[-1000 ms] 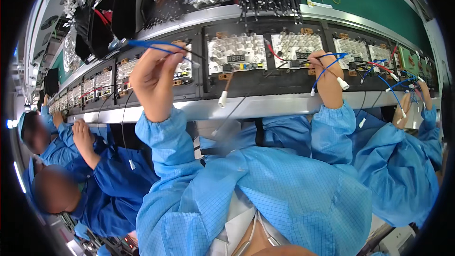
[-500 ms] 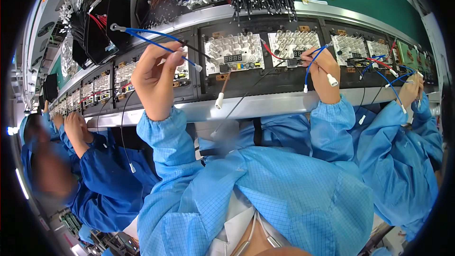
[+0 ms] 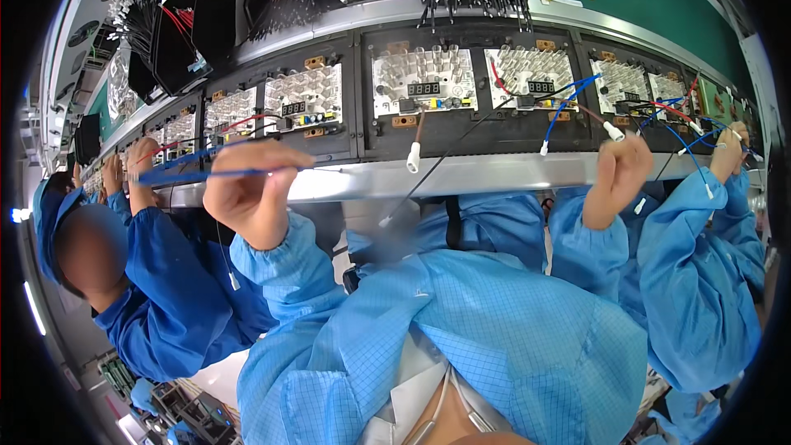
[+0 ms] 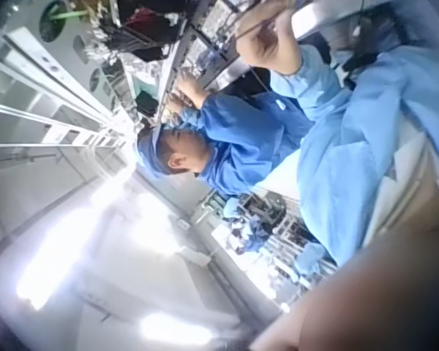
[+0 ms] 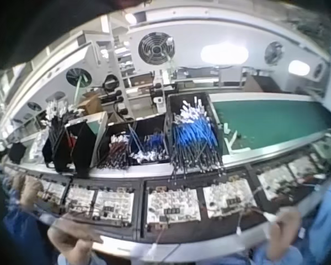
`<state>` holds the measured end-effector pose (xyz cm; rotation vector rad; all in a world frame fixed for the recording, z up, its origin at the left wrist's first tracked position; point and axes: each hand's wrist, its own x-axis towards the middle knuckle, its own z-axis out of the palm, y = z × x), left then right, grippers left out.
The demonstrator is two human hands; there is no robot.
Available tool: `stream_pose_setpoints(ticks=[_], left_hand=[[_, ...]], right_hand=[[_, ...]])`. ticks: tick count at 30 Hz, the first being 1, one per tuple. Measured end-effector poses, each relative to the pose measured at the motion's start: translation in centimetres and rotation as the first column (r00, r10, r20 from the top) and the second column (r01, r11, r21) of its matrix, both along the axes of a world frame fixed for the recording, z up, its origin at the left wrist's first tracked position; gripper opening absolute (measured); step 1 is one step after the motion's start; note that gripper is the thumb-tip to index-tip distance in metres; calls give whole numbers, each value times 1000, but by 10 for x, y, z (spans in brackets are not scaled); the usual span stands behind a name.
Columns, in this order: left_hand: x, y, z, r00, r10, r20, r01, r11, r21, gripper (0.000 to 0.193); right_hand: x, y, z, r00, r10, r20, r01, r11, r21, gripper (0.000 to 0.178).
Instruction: Connecting wires and small components to circuit boards on an industrial assembly line.
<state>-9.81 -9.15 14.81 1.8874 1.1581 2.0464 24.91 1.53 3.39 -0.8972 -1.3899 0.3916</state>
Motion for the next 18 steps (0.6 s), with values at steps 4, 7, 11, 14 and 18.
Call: stream_pose_setpoints(ticks=[4, 7, 11, 14, 18], left_hand=[[17, -3, 2, 978, -192, -77, 192, 981, 1, 15], [11, -8, -14, 894, -415, -169, 416, 909, -29, 12], [44, -1, 4, 794, -488, -363, 448, 873, -194, 17], [71, -2, -4, 828, -448, -336, 408, 894, -184, 18], [76, -2, -14, 842, -430, -325, 394, 902, -173, 19]], right_hand=[[-13, -25, 23, 911, 365, 190, -408, 859, 309, 12], [-57, -32, 68, 797, 467, 382, -583, 759, 288, 13], [-96, -24, 89, 641, 541, 545, -736, 634, 237, 21], [-98, -20, 86, 597, 572, 563, -772, 601, 207, 27], [-99, -20, 79, 588, 562, 582, -772, 603, 199, 24]])
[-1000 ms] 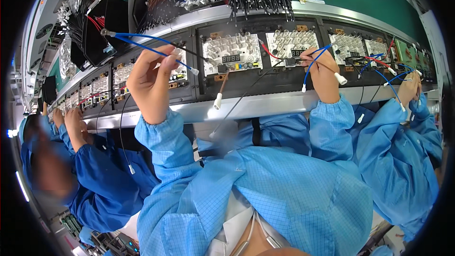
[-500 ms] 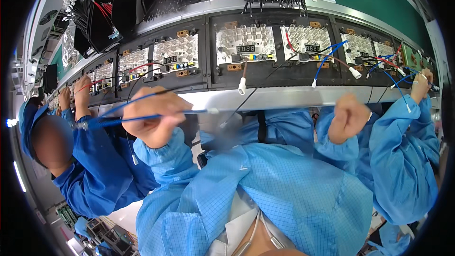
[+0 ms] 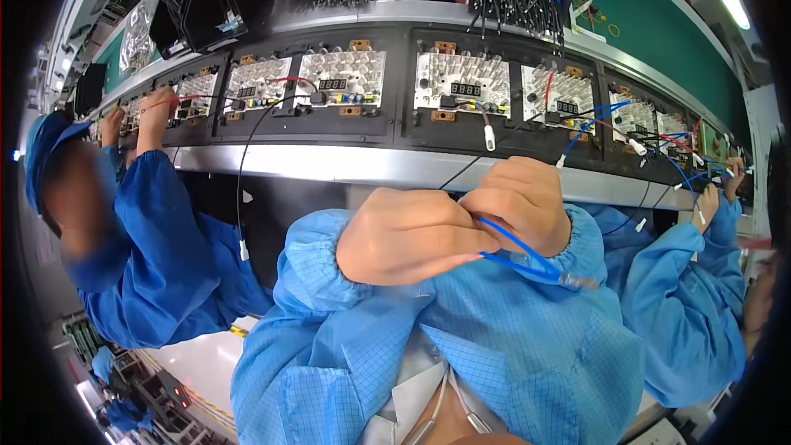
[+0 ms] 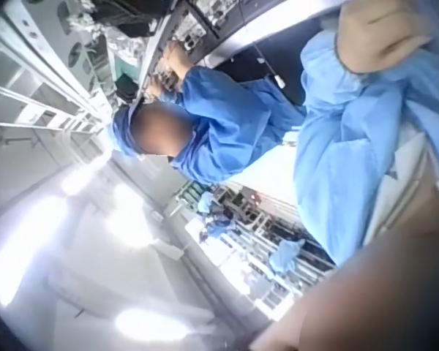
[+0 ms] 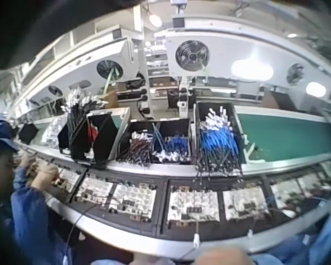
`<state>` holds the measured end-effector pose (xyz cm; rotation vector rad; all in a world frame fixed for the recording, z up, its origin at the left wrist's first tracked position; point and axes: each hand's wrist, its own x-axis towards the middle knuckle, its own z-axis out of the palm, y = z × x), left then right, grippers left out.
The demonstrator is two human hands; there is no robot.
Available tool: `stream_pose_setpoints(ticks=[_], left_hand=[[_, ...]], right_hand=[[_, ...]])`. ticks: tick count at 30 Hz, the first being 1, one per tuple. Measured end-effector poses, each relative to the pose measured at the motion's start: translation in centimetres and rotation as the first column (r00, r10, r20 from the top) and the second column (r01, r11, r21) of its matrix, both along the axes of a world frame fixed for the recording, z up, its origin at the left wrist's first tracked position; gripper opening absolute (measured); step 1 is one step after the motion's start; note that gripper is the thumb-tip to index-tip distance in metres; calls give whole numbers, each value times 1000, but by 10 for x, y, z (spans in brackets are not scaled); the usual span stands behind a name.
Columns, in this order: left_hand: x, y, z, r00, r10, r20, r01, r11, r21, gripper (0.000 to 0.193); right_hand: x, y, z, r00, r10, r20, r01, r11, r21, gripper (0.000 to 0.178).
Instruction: Connecting wires and small components to circuit boards on an industrial assembly line.
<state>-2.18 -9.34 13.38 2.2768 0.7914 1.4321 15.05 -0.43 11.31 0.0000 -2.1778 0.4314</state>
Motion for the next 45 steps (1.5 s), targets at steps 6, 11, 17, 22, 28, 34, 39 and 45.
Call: stream_pose_setpoints(ticks=[6, 11, 17, 22, 28, 34, 39, 45], left_hand=[[10, 2, -4, 993, 11, -122, -11, 1000, 3, 16], [11, 9, -7, 968, 55, -246, -53, 998, 14, 20], [-1, 16, -4, 957, 237, -166, -221, 969, 105, 26], [7, 20, 1, 969, 219, -116, -137, 863, 486, 25], [38, 26, 4, 964, 267, 19, -245, 852, 463, 22], [10, 35, -13, 933, 322, -163, -287, 936, 205, 26], [-1, 44, -28, 916, 365, -165, -364, 931, 43, 26], [0, 52, -45, 893, 421, -161, -433, 900, -44, 16]], right_hand=[[17, 10, 5, 992, 57, -115, -69, 992, -106, 10], [19, 24, 8, 957, -7, -289, 18, 999, 34, 16], [30, 21, -8, 921, -176, -349, 200, 979, 34, 21], [23, 17, -3, 849, 80, -523, 39, 976, 214, 17], [31, 16, -7, 702, -219, -678, 291, 957, -8, 24], [44, 20, -28, 840, -434, -326, 404, 901, -159, 14], [28, 37, -34, 841, -511, -177, 468, 852, -237, 19], [12, 46, -35, 862, -506, 29, 479, 795, -373, 11]])
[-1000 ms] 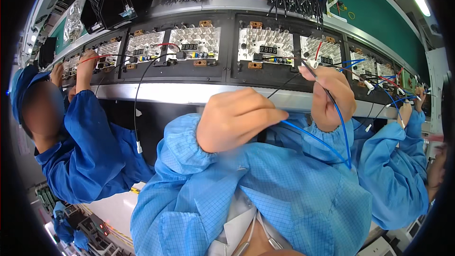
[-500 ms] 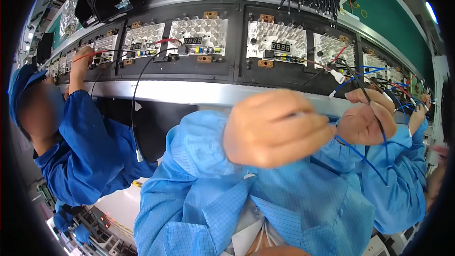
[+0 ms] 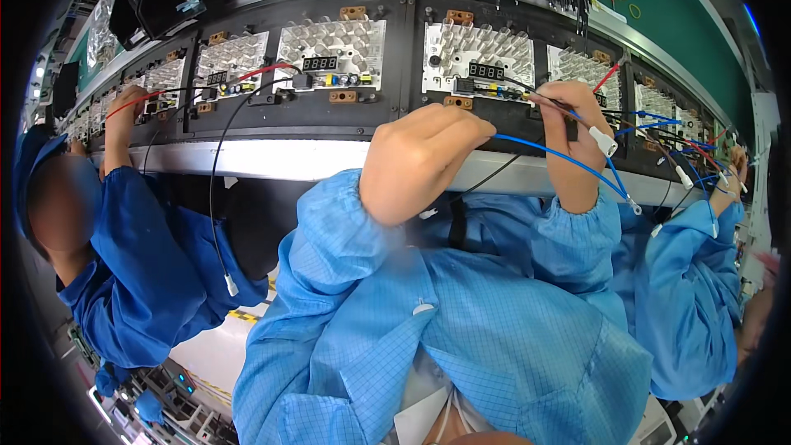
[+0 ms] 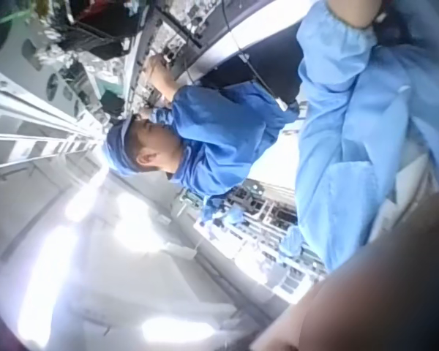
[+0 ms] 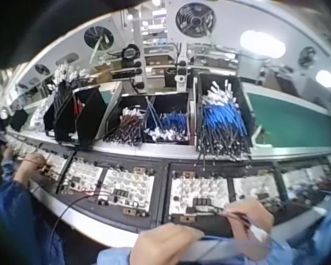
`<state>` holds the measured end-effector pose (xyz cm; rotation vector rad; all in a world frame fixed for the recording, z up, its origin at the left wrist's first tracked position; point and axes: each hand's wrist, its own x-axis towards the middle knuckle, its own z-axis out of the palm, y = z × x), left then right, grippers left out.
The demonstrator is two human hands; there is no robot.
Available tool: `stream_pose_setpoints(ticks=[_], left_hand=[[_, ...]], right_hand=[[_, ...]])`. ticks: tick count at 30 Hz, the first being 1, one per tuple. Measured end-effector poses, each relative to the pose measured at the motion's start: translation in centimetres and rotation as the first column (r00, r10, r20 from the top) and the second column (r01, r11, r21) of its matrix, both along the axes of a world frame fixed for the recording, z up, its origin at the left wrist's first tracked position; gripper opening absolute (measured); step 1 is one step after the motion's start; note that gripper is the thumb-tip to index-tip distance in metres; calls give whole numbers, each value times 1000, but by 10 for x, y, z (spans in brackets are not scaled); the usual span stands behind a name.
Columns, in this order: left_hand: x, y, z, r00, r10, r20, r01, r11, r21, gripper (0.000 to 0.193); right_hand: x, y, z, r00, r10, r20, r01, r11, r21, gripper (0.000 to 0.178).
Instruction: Connecting wires and small components to circuit boards on an industrial assembly line.
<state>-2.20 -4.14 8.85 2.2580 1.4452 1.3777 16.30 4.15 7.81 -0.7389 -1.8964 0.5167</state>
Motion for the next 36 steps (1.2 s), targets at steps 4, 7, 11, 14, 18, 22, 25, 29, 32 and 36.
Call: stream_pose_setpoints(ticks=[4, 7, 11, 14, 18, 22, 25, 29, 32, 36], left_hand=[[5, 1, -6, 999, 26, 34, -24, 999, -44, 14], [10, 1, -13, 999, 13, 52, -9, 998, -67, 13], [13, -2, -15, 998, 16, 61, -12, 998, -66, 15], [8, 3, -11, 999, 2, 39, 1, 997, -72, 16], [3, 4, -9, 1000, -12, 2, 12, 1000, 25, 18], [2, -3, 1, 999, -7, -45, 7, 1000, 7, 23], [4, -8, 5, 999, -5, -52, 4, 1000, -4, 26], [5, -12, 7, 996, -23, -86, 21, 999, -30, 29], [5, -12, 8, 993, -22, -114, 19, 999, -28, 31], [5, -5, 8, 992, -40, -123, 37, 999, -21, 30]], right_hand=[[-5, -1, 6, 999, 33, 30, -33, 999, 7, 11], [-6, -2, 9, 994, 48, 103, -50, 999, 14, 11], [-5, -8, 14, 981, 24, 191, -32, 999, 39, 12], [-7, -7, 10, 994, 43, 103, -41, 999, -21, 11], [-7, -7, 16, 985, 36, 168, -32, 999, -21, 9], [-13, -5, 17, 992, 30, 125, -36, 998, 46, 10], [-14, -8, 18, 994, 14, 111, -19, 999, 42, 11], [-10, -11, 20, 985, -3, 173, -10, 997, 74, 13], [-12, -11, 23, 981, -18, 194, -4, 994, 112, 13], [-14, -8, 24, 986, -37, 162, 19, 994, 108, 17]])
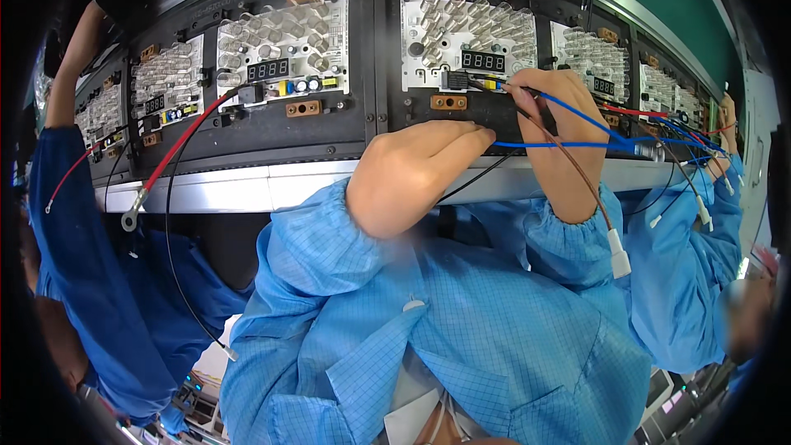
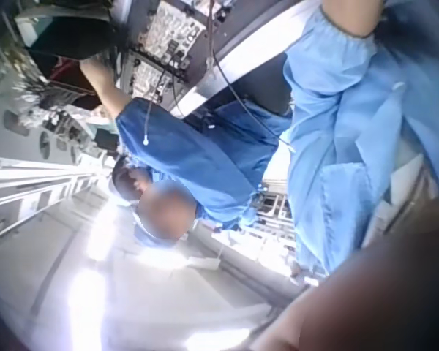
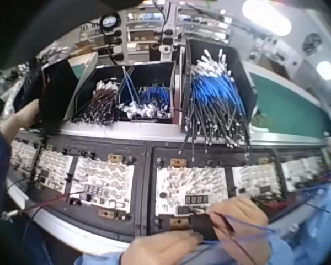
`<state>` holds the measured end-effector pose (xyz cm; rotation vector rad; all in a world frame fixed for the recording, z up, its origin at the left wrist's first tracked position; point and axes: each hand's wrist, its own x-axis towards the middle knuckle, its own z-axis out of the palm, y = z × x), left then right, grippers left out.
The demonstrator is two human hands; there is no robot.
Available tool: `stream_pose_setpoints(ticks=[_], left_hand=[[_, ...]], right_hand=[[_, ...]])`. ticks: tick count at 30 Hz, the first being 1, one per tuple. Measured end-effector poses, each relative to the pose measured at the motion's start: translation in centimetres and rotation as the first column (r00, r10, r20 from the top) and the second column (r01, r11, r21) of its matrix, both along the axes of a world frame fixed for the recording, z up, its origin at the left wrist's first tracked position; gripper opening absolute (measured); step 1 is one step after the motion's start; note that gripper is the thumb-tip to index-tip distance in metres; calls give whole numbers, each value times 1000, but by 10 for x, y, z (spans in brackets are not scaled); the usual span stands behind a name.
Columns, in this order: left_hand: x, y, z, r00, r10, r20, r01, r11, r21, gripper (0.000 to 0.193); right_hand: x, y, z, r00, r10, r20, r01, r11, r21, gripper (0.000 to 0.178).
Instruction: Connecting wires and small components to circuit boards on an industrial assembly line.
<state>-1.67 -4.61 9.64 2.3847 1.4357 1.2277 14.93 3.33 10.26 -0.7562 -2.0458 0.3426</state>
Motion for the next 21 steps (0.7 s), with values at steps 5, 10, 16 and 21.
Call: stream_pose_setpoints(ticks=[5, 10, 16, 21], left_hand=[[2, 3, -3, 1000, -15, -19, 14, 998, -55, 26], [2, 8, -17, 1000, -17, 9, 18, 999, -45, 28], [-4, 15, -29, 998, 1, 55, 1, 1000, -27, 21], [-10, 18, -33, 999, 25, 36, -24, 999, -26, 17]], right_hand=[[2, 5, 0, 997, 58, 55, -60, 998, 27, 13], [3, 11, -20, 997, 70, 26, -68, 997, -39, 14], [35, -13, -26, 984, -102, -148, 95, 994, -53, 28], [83, -68, -6, 970, -149, -191, 109, 973, -203, 15]])
